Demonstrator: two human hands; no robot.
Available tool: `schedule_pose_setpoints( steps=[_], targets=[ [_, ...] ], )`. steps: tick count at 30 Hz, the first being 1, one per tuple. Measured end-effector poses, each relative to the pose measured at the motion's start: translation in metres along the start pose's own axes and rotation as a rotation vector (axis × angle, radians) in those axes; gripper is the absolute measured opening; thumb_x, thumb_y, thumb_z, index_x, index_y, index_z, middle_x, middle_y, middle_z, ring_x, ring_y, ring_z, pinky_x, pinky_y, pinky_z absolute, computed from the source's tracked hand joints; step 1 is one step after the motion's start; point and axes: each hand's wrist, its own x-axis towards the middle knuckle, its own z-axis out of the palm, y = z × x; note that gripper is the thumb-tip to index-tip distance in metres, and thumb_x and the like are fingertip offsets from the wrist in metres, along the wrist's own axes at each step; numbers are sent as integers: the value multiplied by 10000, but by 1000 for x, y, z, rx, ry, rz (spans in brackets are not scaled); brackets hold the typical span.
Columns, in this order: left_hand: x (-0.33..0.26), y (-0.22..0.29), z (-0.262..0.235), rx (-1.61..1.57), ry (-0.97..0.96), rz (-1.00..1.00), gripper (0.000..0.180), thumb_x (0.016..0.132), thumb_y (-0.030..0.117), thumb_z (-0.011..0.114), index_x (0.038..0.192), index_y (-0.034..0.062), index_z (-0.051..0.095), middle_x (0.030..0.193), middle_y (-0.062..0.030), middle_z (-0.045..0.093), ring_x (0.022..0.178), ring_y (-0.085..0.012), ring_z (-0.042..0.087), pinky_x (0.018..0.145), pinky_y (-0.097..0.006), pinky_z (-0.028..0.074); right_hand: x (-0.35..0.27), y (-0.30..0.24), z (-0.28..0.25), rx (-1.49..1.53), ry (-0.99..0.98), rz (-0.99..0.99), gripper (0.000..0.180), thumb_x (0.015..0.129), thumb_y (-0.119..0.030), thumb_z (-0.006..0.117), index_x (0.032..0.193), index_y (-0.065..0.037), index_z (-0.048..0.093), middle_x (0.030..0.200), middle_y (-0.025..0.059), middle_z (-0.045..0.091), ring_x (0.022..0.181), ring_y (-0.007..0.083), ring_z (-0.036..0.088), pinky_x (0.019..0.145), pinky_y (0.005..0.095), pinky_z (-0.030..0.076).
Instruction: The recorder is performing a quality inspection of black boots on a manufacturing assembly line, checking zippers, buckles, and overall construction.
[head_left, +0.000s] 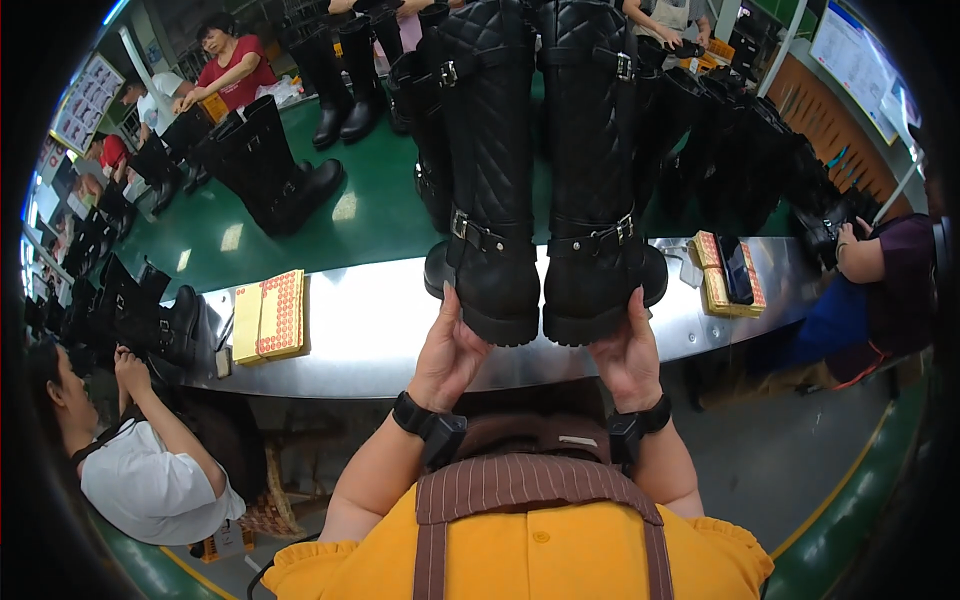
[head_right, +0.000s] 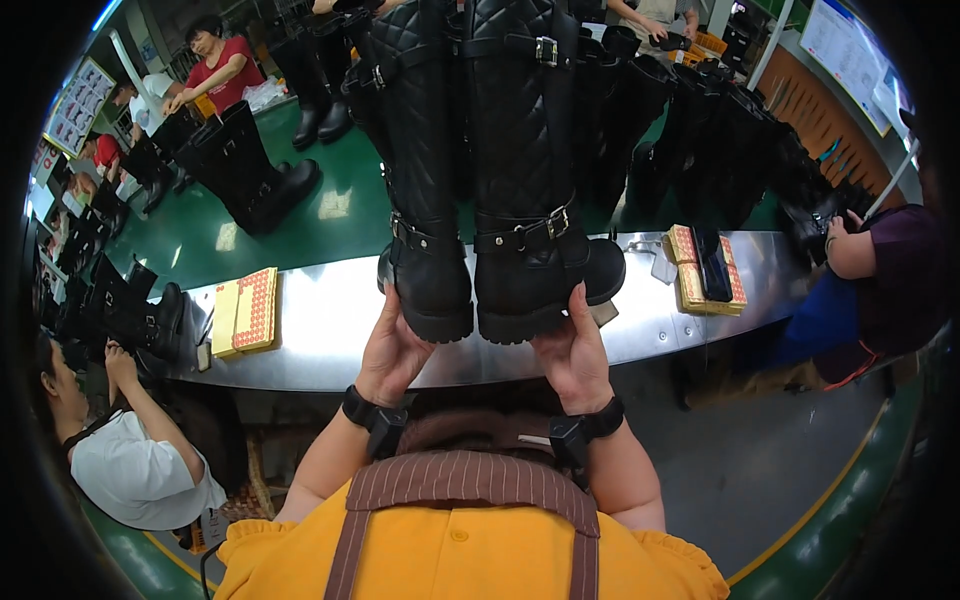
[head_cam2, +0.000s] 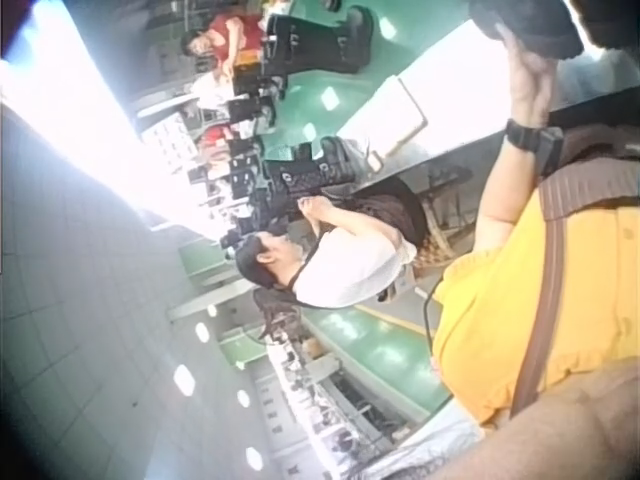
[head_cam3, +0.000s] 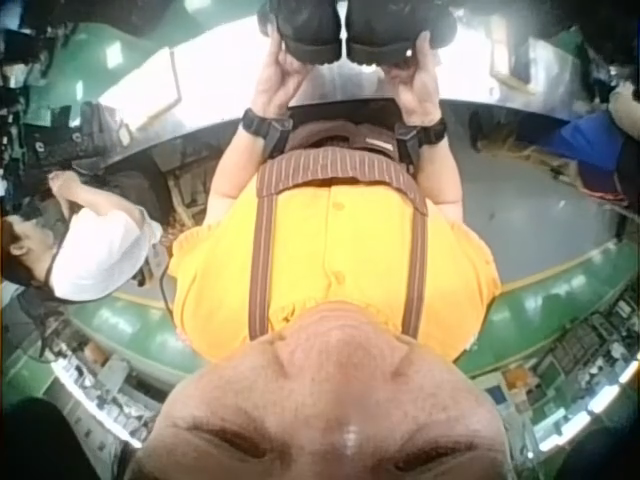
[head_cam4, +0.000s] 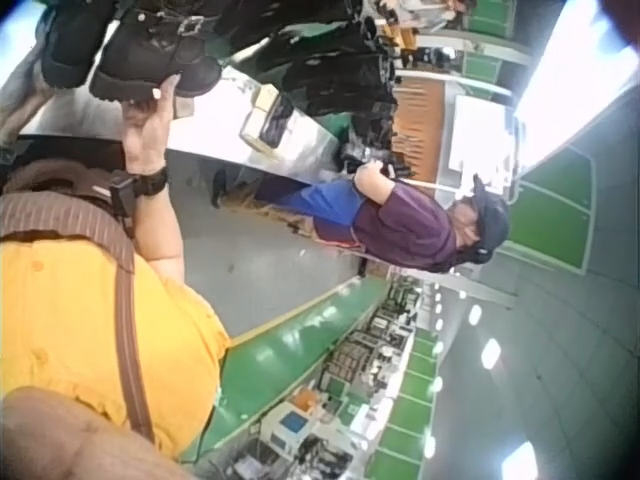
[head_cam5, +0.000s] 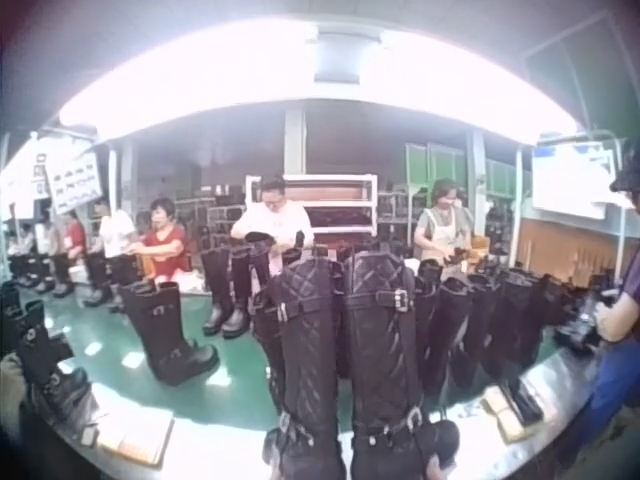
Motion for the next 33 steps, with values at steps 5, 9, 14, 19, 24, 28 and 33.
schedule_pose_setpoints(
  steps=[5,9,14,19,24,28,33],
  targets=[
    [1,-3,0,76,-20,46,596,1038,463,375,1500,93,307,1490,-108,450,1366,-256,448,1147,-448,355,6,4,-12,24,-55,10,537,983,-415,563,1407,-99,470,1392,82,554,1268,263,531,1085,447,408],
    [5,-3,-6,112,40,63,589,1027,456,424,1490,105,330,1471,-92,475,1347,-247,472,1134,-452,362,10,6,-21,-91,-15,-41,590,958,-443,589,1423,-107,453,1420,73,533,1311,275,488,1120,464,354],
    [7,-4,-19,143,-20,27,594,1005,479,472,1467,118,380,1446,-94,501,1317,-260,499,1128,-456,370,14,3,-43,-116,-186,-27,665,929,-429,641,1449,-90,404,1426,91,514,1324,271,475,1117,468,357],
    [5,-17,-28,-355,-387,-296,648,902,545,558,1379,108,522,1379,-109,567,1251,-279,555,1115,-440,395,13,17,-72,-642,-218,-48,1073,762,-529,790,1527,-49,210,1534,166,323,1421,299,327,1147,466,284],
    [2,-34,-44,-465,-226,-387,521,938,400,511,1294,28,593,1213,-170,668,1082,-283,671,1027,-438,496,-19,-27,-46,-1464,-179,-695,1310,577,-413,948,1506,35,141,1492,228,314,1427,324,283,1155,443,261],
    [2,-44,-54,-392,-249,-484,453,959,322,494,1280,20,601,1210,-173,670,1070,-279,679,1012,-430,511,-51,-134,19,-1736,-421,-999,1288,515,-302,978,1507,9,218,1503,240,338,1413,383,327,1137,454,309],
    [-1,-56,-58,-290,-257,-581,398,973,252,478,1240,-11,610,1162,-183,687,1010,-262,703,952,-396,557,-62,-190,107,-1896,-747,-957,1135,612,-212,882,1543,-68,248,1588,269,181,1476,419,203,1164,479,243]
  ],
)
